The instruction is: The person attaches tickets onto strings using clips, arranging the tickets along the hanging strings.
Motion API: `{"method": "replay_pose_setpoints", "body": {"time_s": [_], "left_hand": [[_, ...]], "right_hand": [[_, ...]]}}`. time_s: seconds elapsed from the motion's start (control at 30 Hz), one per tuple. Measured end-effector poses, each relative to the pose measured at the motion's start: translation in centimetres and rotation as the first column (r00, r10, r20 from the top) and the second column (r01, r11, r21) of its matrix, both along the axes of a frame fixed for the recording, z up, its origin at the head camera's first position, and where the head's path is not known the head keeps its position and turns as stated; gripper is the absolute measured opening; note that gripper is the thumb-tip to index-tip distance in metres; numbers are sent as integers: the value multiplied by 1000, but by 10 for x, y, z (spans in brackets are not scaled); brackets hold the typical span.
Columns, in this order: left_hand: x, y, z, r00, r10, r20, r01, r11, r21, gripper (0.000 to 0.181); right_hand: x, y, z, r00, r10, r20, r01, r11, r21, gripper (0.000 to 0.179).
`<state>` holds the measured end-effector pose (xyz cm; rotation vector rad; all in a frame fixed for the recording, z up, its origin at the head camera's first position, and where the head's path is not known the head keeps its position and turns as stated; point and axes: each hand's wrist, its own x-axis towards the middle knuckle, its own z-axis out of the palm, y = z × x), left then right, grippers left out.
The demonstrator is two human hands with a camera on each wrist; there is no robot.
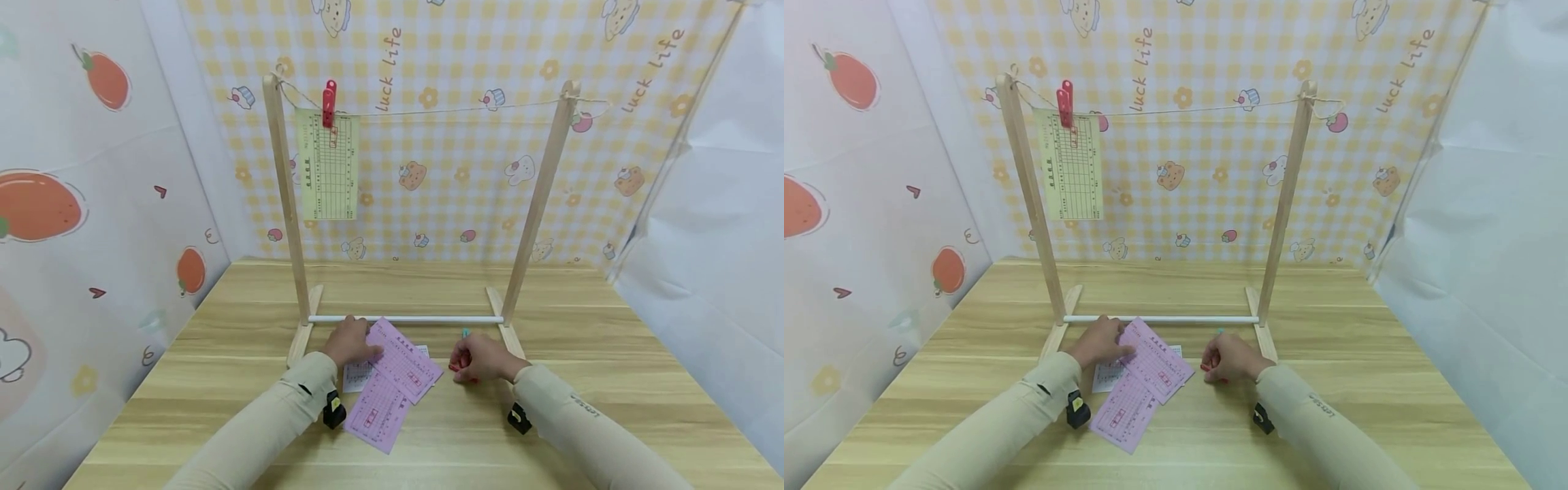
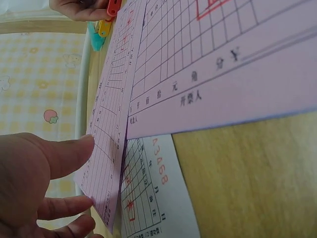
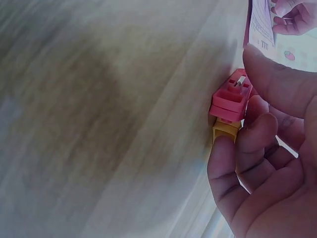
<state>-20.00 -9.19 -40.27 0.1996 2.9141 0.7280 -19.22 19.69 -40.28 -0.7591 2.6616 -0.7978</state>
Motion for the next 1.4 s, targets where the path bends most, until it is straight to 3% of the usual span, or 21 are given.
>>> {"method": "replay_pose_setpoints", "body": {"time_s": [0.23, 0.47, 0.77, 1.03, 1.17, 1.4], "left_hand": [[0, 0, -2, 1000, -10, -7, 10, 1000, -12, 47], [0, 1, -3, 1000, 3, 30, -2, 999, -34, 43], [1, 2, -3, 1000, -8, 22, 9, 998, -69, 62], [-1, 3, 2, 999, -34, 32, 35, 999, -31, 42], [0, 0, -1, 996, -89, -8, 89, 995, 42, 19], [0, -2, -1, 982, -158, -103, 164, 985, 53, 20]], "right_hand": [[1, -1, 0, 1000, -3, -7, 3, 1000, -9, 16], [1, -1, -1, 1000, 18, -19, -19, 1000, -23, 14], [2, 0, -1, 999, 17, -28, -18, 999, -36, 13], [-2, 0, -3, 1000, -6, -12, 5, 999, -42, 14], [-1, 0, -4, 1000, -2, 2, 2, 998, -55, 14], [0, 1, -3, 1000, 5, 11, -4, 998, -56, 15]]}}
